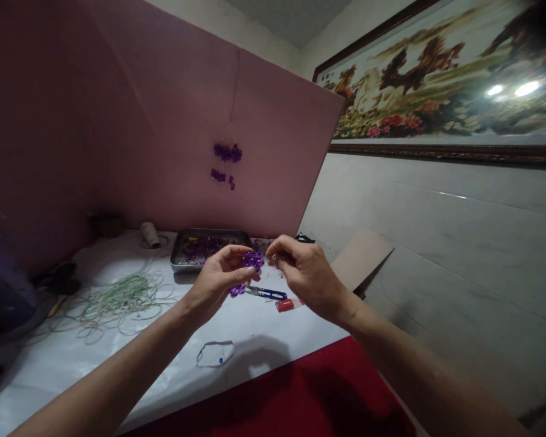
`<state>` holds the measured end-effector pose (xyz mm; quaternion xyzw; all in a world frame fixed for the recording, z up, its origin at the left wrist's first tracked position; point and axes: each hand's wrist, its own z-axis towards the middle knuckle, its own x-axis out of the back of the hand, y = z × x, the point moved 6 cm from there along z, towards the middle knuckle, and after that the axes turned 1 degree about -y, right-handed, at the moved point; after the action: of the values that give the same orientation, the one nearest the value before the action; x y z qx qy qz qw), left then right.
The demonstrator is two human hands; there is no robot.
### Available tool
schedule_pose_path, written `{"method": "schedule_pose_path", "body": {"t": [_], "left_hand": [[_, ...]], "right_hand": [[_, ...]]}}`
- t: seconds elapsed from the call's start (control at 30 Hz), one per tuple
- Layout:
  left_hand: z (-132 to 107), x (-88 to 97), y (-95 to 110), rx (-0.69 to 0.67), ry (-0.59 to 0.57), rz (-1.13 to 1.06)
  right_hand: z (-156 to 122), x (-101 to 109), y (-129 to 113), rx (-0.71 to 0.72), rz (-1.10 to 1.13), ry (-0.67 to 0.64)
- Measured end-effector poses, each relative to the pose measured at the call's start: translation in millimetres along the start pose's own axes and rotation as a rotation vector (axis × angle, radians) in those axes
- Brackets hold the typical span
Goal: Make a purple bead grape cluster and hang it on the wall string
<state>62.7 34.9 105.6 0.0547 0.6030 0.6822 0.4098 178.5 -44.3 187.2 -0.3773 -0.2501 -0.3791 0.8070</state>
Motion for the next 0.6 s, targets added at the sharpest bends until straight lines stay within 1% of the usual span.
{"method": "schedule_pose_path", "body": {"t": [0.07,0.13,0.2,0.3,0.4,0.6], "left_hand": [[-1,-3.4,-5,0.082,-0.017,-0.063],[-3,-7.8,-11,0.155,-0.061,-0.117],[-5,-11.9,-16,0.196,-0.110,-0.157],[-7,-16.9,-19,0.224,-0.162,-0.204],[-8,-21.0,-19,0.253,-0.179,-0.223],[-10,-24.8,-18,0.286,-0.184,-0.287]], "right_hand": [[6,6,1,-0.014,0.060,0.032],[14,11,-1,-0.015,0.145,0.050],[22,14,-3,-0.007,0.238,0.049],[34,18,-7,0.004,0.332,0.056],[42,20,-12,0.034,0.403,0.070],[50,30,-24,0.047,0.426,0.117]]}}
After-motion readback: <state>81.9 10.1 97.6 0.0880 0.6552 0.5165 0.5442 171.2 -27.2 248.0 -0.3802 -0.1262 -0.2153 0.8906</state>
